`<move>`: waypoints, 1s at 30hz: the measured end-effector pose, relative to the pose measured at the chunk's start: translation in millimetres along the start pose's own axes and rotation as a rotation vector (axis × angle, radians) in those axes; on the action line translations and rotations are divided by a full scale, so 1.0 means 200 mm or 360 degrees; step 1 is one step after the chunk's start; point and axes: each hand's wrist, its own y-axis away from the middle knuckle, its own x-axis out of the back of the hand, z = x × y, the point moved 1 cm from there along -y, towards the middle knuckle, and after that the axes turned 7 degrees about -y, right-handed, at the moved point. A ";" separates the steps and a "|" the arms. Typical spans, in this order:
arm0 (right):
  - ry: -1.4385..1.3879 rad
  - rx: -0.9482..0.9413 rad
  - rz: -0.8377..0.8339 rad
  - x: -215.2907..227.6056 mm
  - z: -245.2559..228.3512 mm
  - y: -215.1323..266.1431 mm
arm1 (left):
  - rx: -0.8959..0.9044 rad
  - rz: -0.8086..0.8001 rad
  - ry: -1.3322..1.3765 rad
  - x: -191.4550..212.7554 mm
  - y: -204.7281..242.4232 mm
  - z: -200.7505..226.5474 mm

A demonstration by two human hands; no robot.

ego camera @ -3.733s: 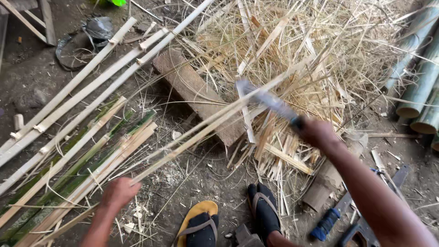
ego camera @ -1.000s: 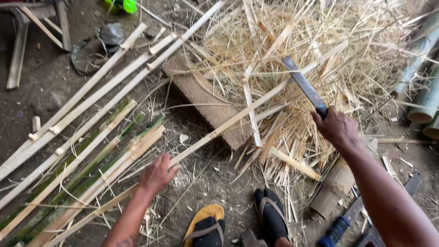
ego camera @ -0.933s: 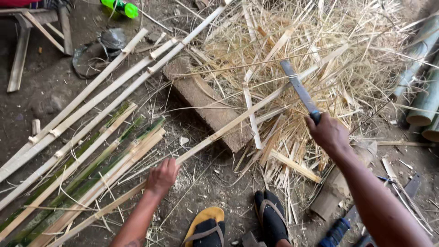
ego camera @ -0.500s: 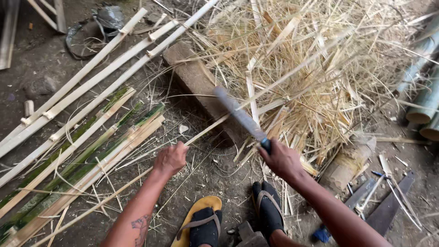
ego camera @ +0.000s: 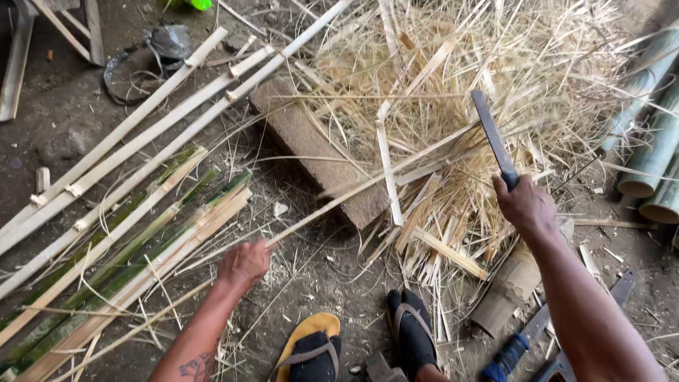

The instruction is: The person uses a machete to split long bamboo poles into thin strips. They hold the bamboo against a wooden block and repeatedly strike it with the machete to separate the material. The resulting strips are placed on the ground.

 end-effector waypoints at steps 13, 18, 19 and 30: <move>0.0159 0.0715 -0.0675 -0.45 -0.42 0.74 | 0.0171 -0.0387 0.0440 0.14 -0.15 0.40; 0.0286 0.0817 -0.0851 -0.47 -0.38 0.67 | 0.0045 -0.0250 0.0321 0.13 -0.19 0.45; 0.0321 0.0841 -0.0814 -0.48 -0.36 0.66 | 0.0034 -0.0273 0.0336 0.10 -0.15 0.40; -0.0002 0.0246 -0.0526 -0.28 -0.20 0.35 | 0.0113 -0.0073 0.0110 -0.11 0.12 -0.20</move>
